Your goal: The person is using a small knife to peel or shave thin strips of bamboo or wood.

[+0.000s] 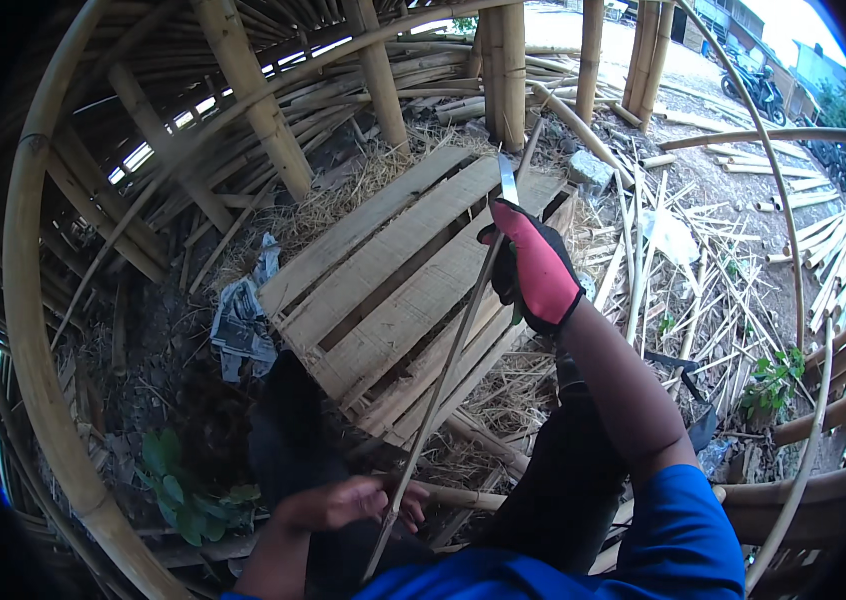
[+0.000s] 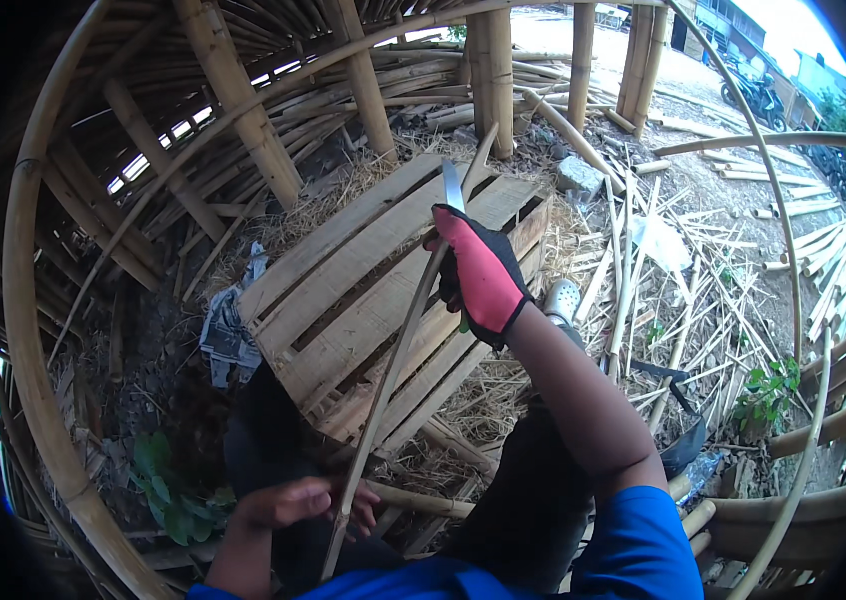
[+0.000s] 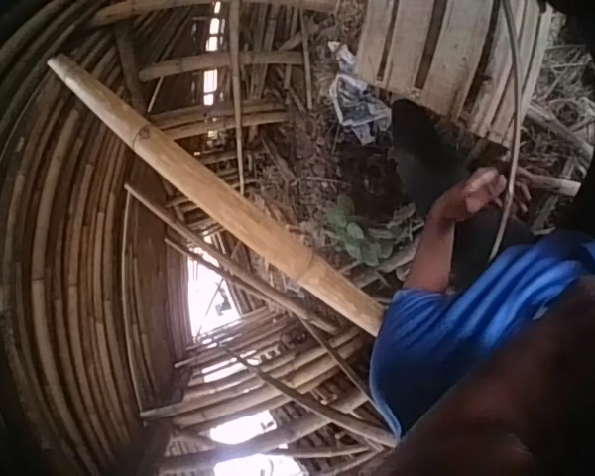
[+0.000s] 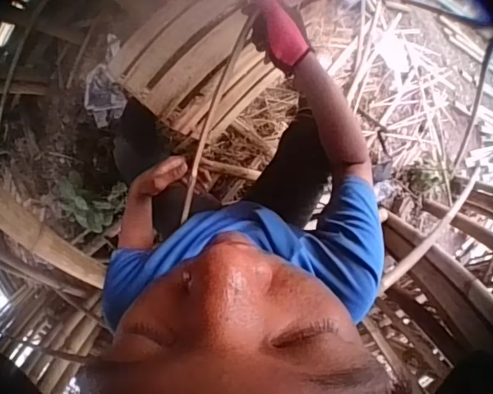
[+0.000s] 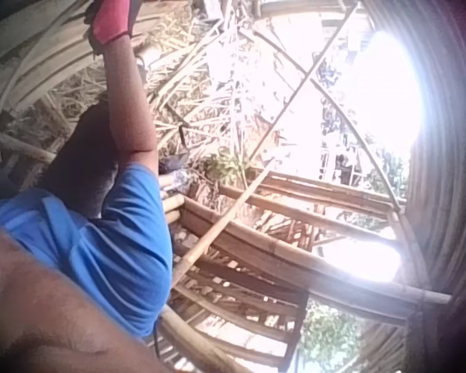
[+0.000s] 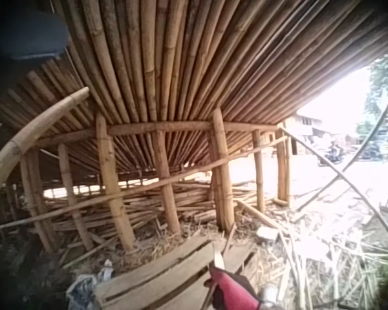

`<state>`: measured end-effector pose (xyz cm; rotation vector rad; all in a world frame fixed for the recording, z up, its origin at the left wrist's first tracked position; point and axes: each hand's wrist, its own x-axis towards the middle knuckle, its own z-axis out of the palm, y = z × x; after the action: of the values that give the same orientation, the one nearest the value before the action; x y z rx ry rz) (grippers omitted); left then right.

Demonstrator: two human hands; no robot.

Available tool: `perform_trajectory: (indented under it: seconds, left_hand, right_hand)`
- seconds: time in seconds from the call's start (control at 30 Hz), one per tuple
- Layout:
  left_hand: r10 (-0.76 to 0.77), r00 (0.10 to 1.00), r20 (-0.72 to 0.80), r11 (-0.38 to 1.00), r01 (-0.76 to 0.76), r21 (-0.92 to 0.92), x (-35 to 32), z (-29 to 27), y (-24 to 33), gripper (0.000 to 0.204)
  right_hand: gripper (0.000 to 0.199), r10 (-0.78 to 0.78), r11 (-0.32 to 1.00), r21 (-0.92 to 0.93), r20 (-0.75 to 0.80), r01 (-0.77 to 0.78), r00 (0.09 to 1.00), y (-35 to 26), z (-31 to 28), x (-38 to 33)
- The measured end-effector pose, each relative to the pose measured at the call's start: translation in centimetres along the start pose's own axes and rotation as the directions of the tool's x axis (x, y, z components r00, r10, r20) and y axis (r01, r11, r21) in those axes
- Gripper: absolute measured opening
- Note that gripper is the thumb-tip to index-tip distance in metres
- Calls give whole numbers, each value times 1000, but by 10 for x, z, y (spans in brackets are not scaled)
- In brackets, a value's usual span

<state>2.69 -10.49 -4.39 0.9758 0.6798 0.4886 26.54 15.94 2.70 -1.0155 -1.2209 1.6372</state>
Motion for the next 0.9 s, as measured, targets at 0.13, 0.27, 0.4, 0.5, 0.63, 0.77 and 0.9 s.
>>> perform_trajectory:
  seconds: [0.13,0.27,0.4,0.5,0.63,0.77,0.9]
  left_hand:
    - [-70,982,-177,982,99,159,12,-16,7,83]
    - [231,906,-355,973,-216,82,33,-18,20,75]
    - [277,882,-381,956,-294,14,44,-3,22,58]
    - [167,873,-459,917,-308,-253,41,-2,7,31]
    - [129,916,-380,857,-296,-422,33,-13,-13,34]
    - [156,920,-359,782,-336,-524,34,-20,-26,39]
    - [105,864,-492,848,-336,-410,37,-11,-19,42]
  right_hand:
    - [55,46,998,32,166,-52,985,16,24,-16]
    - [54,127,989,40,260,-142,957,29,55,-46]
    - [57,182,979,-143,316,-143,931,45,68,-53]
    - [54,303,855,-510,346,-93,888,30,64,-44]
    - [47,-118,697,-598,448,395,886,35,31,-7]
    - [32,-305,648,-590,380,482,874,39,20,16]
    - [38,-329,672,-563,356,482,875,48,26,21]
